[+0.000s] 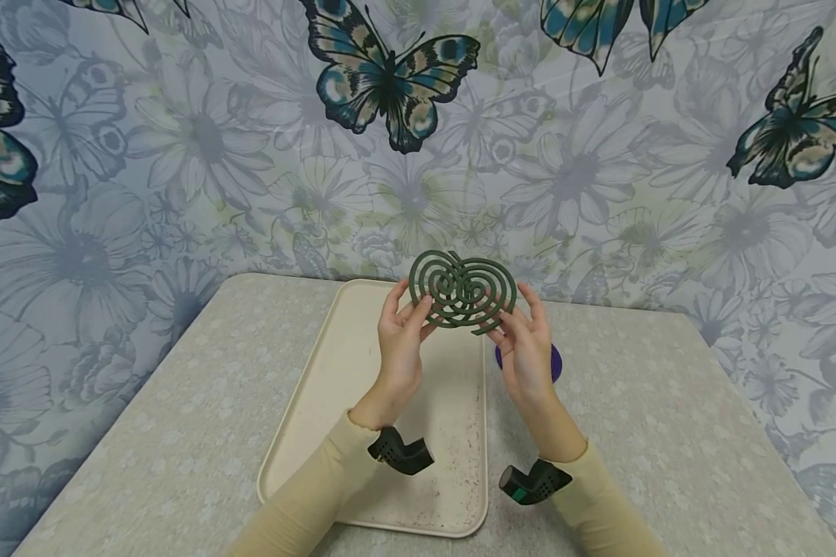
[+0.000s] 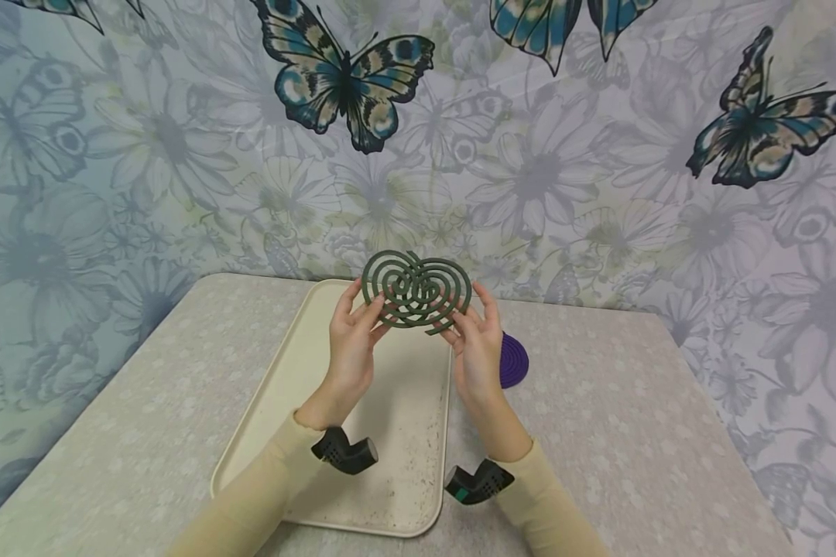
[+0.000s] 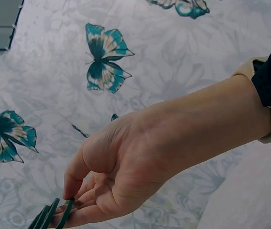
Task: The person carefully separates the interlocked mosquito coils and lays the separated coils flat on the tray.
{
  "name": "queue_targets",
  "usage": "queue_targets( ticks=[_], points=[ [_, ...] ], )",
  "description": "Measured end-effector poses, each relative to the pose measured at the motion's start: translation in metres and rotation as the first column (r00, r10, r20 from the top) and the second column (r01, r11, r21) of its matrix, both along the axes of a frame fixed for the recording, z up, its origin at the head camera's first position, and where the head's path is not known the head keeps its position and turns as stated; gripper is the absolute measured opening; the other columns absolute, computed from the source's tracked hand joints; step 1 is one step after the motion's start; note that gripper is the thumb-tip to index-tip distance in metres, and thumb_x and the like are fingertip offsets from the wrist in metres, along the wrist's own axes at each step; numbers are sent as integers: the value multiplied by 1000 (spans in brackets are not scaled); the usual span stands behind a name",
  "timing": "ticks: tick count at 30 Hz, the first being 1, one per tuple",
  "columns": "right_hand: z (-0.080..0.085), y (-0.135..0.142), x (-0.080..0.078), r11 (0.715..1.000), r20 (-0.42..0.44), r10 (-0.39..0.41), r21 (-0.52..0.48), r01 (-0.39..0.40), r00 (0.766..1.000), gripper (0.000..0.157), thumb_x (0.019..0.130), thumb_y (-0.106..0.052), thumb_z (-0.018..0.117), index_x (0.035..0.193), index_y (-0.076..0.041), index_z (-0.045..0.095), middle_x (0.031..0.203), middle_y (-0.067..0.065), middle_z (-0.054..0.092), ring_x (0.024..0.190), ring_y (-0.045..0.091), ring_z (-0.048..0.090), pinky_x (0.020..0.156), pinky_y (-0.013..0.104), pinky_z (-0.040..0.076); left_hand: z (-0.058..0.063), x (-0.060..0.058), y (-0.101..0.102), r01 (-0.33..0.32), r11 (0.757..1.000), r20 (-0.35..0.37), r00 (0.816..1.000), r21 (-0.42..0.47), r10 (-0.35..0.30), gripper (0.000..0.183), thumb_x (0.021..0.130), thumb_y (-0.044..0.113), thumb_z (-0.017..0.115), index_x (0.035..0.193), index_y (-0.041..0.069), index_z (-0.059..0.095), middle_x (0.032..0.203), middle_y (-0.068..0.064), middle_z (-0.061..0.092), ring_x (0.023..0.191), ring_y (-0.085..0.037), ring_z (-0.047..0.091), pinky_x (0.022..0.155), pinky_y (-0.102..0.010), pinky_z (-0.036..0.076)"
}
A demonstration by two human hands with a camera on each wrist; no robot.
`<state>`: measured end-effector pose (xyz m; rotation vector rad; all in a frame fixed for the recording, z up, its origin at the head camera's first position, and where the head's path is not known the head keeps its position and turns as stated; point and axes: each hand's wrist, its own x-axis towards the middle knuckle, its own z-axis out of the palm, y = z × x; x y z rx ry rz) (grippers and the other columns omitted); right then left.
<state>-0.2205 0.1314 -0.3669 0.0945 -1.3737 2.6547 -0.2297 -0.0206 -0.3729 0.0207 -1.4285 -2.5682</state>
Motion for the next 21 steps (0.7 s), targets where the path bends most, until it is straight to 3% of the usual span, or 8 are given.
queue_targets(
  ticks=[7,12,21],
  points=[
    [-4,0,0,994,-32,-37,99,40,999,43,98,1,43,139,-11,37,112,6,64,90,11,68,78,23,57,-2,0,3,-34,999,-21,999,24,35,43,93,2,58,134,3,48,95,0,71,79,-5,69,72,-21,58],
    [-9,-2,-1,976,-15,-66,208,68,998,51,94,3,50,141,-11,35,102,1,68,85,9,70,73,22,59,-2,1,4,-58,997,-25,998,55,60,42,92,2,58,133,4,49,105,-10,71,79,-7,69,69,-21,58],
    [-11,-2,-4,981,41,-78,180,69,996,65,89,8,57,146,-10,29,93,1,72,78,9,71,68,20,58,-6,1,6,-80,991,-28,996,103,83,47,93,2,58,137,12,45,89,1,71,76,-8,69,71,-22,59]
  ],
)
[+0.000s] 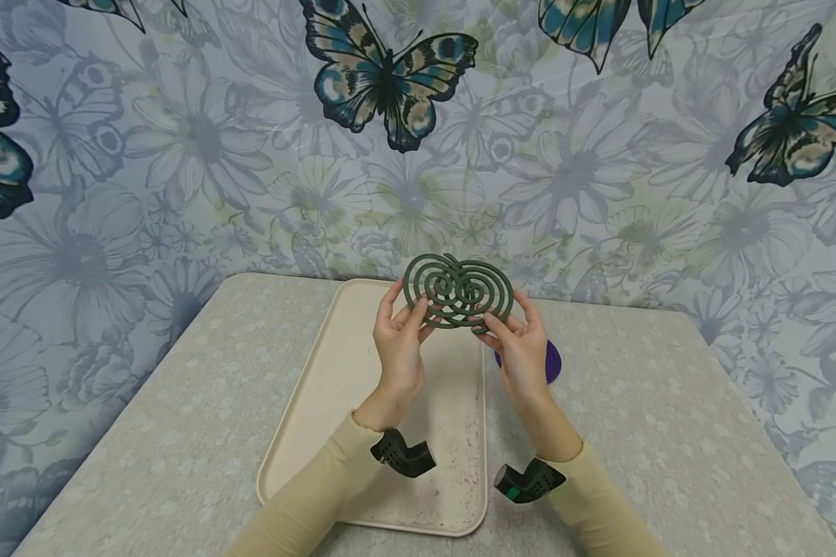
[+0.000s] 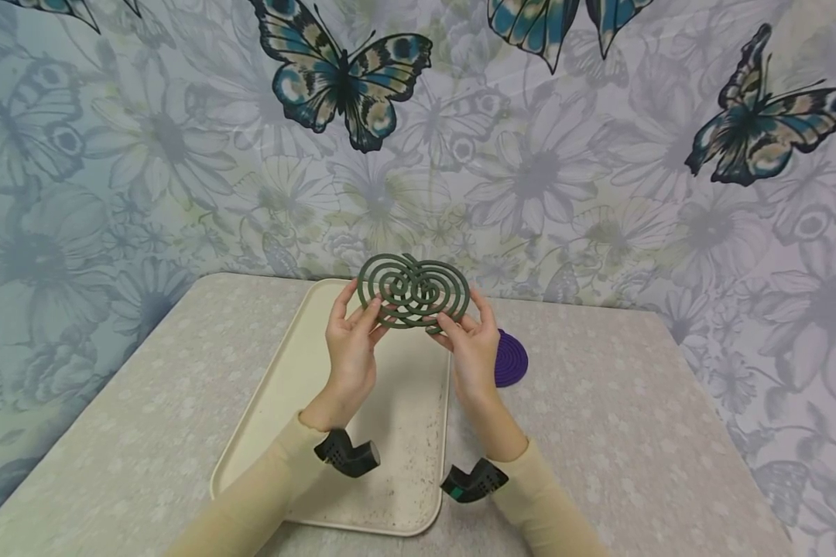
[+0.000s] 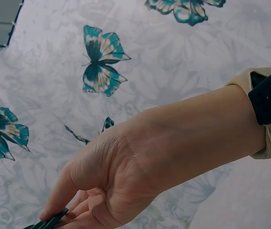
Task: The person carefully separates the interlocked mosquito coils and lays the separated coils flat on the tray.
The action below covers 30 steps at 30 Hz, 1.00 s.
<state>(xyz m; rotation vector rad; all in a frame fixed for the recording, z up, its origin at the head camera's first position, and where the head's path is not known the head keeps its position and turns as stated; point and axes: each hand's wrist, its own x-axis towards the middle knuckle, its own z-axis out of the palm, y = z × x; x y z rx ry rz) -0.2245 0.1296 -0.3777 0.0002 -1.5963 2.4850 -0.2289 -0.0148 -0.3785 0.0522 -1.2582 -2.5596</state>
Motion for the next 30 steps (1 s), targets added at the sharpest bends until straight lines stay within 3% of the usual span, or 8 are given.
queue_targets(
  ticks=[12,24,30],
  points=[
    [3,1,-2,1000,31,-6,8,6,1000,62,88,10,56,143,-8,32,85,-1,72,70,9,71,65,20,58,-1,-5,-5,-20,1000,29,999,14,20,50,90,-1,61,137,5,48,75,4,72,59,-5,66,62,-18,57],
    [11,17,-3,998,106,-51,30,49,993,61,91,5,54,146,-9,32,78,-5,72,61,7,69,59,17,55,3,-11,-19,84,993,85,993,-79,-77,50,91,2,60,139,7,47,71,8,72,63,-3,67,65,-17,57],
    [15,28,-5,997,92,-73,30,71,993,55,91,3,52,143,-8,39,72,-4,72,55,7,65,53,16,50,6,-15,-24,100,993,104,990,-67,-93,46,91,0,60,136,6,51,78,7,73,65,-5,69,62,-14,56]
  ],
)
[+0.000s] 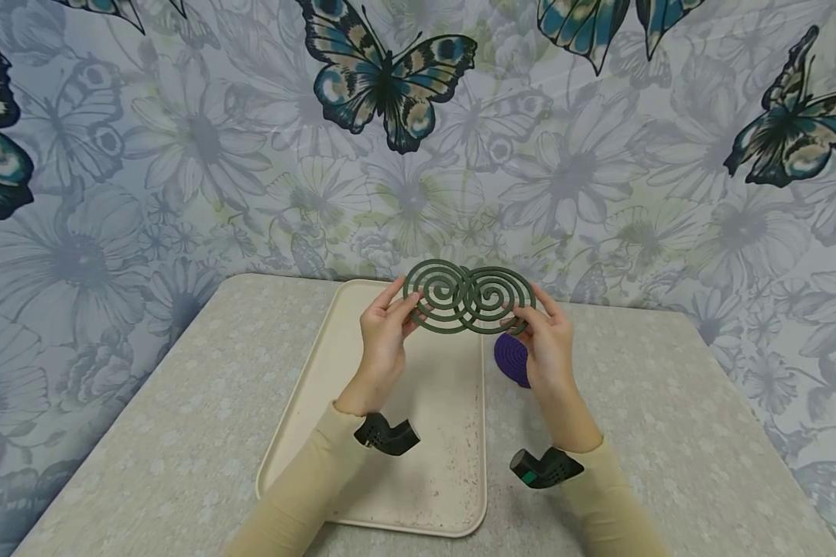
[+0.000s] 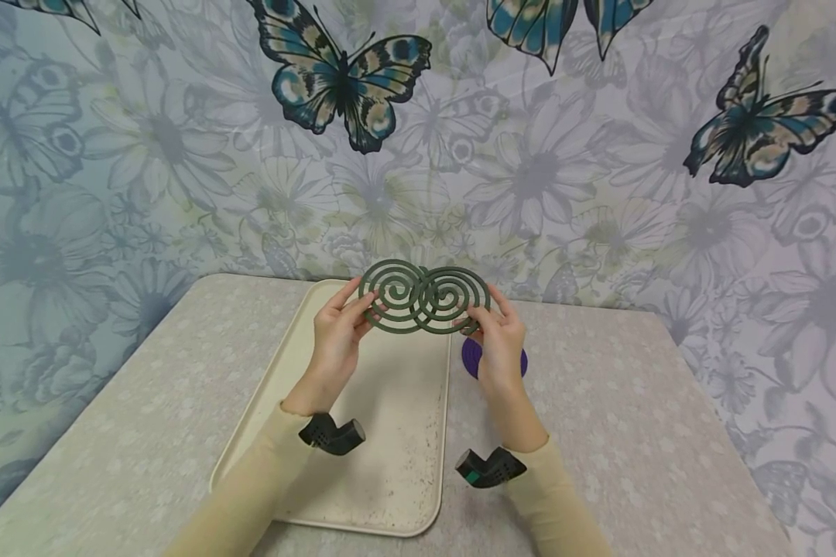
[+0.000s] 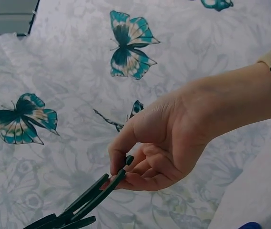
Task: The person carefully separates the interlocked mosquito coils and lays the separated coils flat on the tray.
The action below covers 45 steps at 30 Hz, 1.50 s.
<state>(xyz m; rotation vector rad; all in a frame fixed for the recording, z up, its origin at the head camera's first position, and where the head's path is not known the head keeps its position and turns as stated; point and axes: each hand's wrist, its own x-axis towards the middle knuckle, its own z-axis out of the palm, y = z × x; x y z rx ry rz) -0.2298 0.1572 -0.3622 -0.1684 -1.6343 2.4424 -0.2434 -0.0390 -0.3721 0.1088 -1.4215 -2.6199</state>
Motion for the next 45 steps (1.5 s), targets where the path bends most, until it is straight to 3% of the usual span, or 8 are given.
queue_targets(
  ticks=[7,12,17,23,28,37,41,45],
  points=[
    [3,2,-1,999,1,29,-33,-29,1000,56,92,4,50,145,-8,37,74,-3,73,55,8,65,54,16,52,-2,-1,3,30,997,10,1000,-74,-30,52,92,8,62,141,12,46,80,10,71,69,-3,67,67,-16,56],
    [3,2,-2,997,-19,6,-71,-7,1000,56,93,3,51,145,-8,36,76,-2,73,55,7,64,53,16,51,-5,2,8,47,989,23,999,-138,-44,67,86,1,67,145,18,40,87,7,73,69,-4,69,65,-19,57],
    [-1,-1,-1,999,-34,-7,-52,5,999,57,93,2,55,146,-7,35,81,-3,74,64,6,68,62,16,56,-7,4,12,-4,994,-17,1000,-112,2,69,84,-4,66,145,16,40,86,4,73,66,-5,68,65,-19,58],
    [-6,-13,1,998,-58,60,-24,-62,996,73,89,10,55,151,-12,22,88,-2,71,73,9,71,76,26,59,-9,3,15,-66,995,-43,997,-70,63,67,85,-4,66,144,12,41,84,5,72,67,-4,68,66,-19,58],
    [-7,-14,-1,997,-59,63,-43,-65,996,73,90,10,54,151,-12,20,86,-1,70,73,10,71,77,24,58,-8,2,13,-91,995,-31,995,-43,90,63,85,0,67,142,15,44,88,2,74,68,-4,68,68,-19,58],
    [0,-5,-1,997,-50,70,-35,-71,996,64,92,8,52,148,-10,28,84,-1,71,70,9,69,71,20,58,-4,-3,1,-152,988,-45,987,-8,151,50,87,2,66,134,6,53,78,6,71,63,-3,66,68,-16,57],
    [1,-1,-1,996,-39,79,-37,-81,996,64,93,8,50,149,-10,26,80,-3,72,66,8,68,68,18,57,-2,-5,-3,-146,989,-58,988,-10,145,48,89,3,65,135,6,52,76,6,69,63,-2,64,68,-14,55],
    [1,-1,-2,997,-41,72,-33,-74,997,64,93,8,51,149,-10,26,80,-3,72,66,8,68,68,19,57,-2,-5,-4,-87,994,-58,995,-61,84,54,90,6,64,141,11,46,80,9,69,69,-1,65,70,-15,55]
  ],
)
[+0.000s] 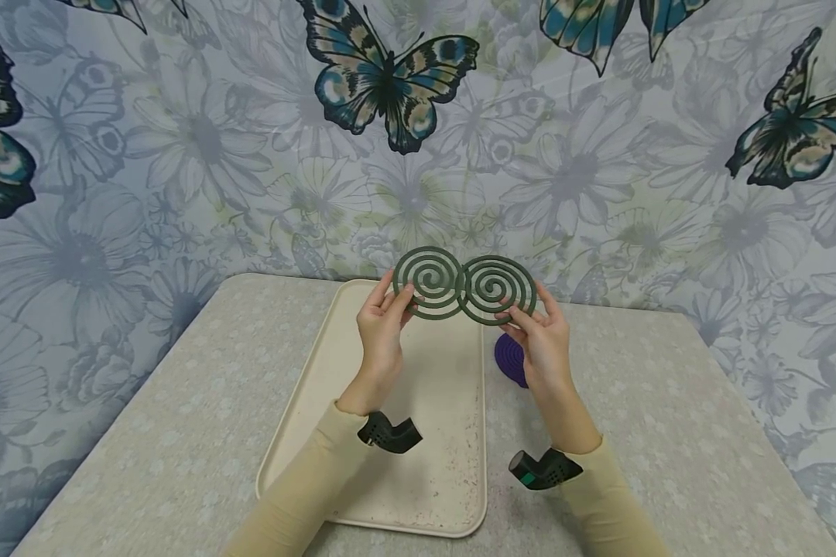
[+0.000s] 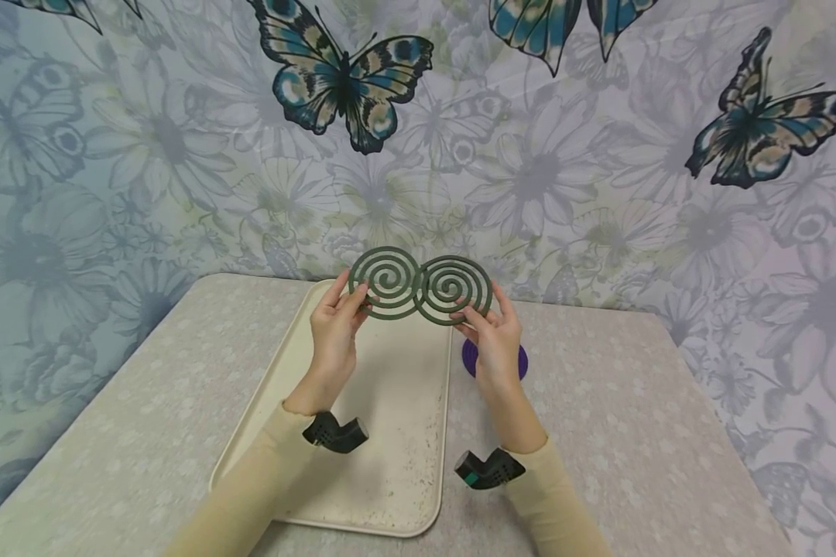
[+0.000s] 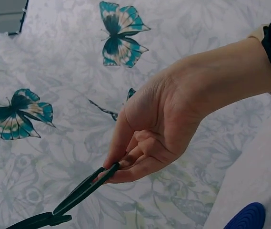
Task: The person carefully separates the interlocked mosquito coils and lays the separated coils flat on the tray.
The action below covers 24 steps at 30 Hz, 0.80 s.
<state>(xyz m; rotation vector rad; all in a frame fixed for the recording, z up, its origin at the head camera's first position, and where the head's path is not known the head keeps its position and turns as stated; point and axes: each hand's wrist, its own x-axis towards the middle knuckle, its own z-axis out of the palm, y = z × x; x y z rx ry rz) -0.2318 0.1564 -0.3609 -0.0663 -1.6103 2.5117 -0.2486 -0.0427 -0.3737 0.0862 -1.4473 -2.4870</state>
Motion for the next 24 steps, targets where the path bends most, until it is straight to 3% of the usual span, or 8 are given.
queue_targets(
  ticks=[6,17,24],
  points=[
    [-1,1,0,1000,-15,-21,-4,21,1000,63,93,8,51,149,-9,27,82,-3,71,68,8,69,69,19,58,-1,2,4,79,997,2,997,-23,-79,67,87,-3,64,145,19,39,91,5,72,70,-5,69,71,-21,58],
    [-2,3,-4,998,-1,-28,-52,28,1000,67,91,11,51,150,-8,25,84,0,72,69,9,71,68,21,58,-2,-4,-5,54,999,28,998,-6,-54,64,87,-3,63,145,9,38,86,6,73,66,-4,68,71,-18,57],
    [-4,6,-7,996,-9,-49,-75,48,999,66,91,13,49,150,-6,24,85,1,71,69,9,71,68,22,58,-6,-15,-17,18,1000,44,999,9,-19,58,89,-2,62,141,14,41,85,6,70,67,-5,68,72,-18,57]
  ],
)
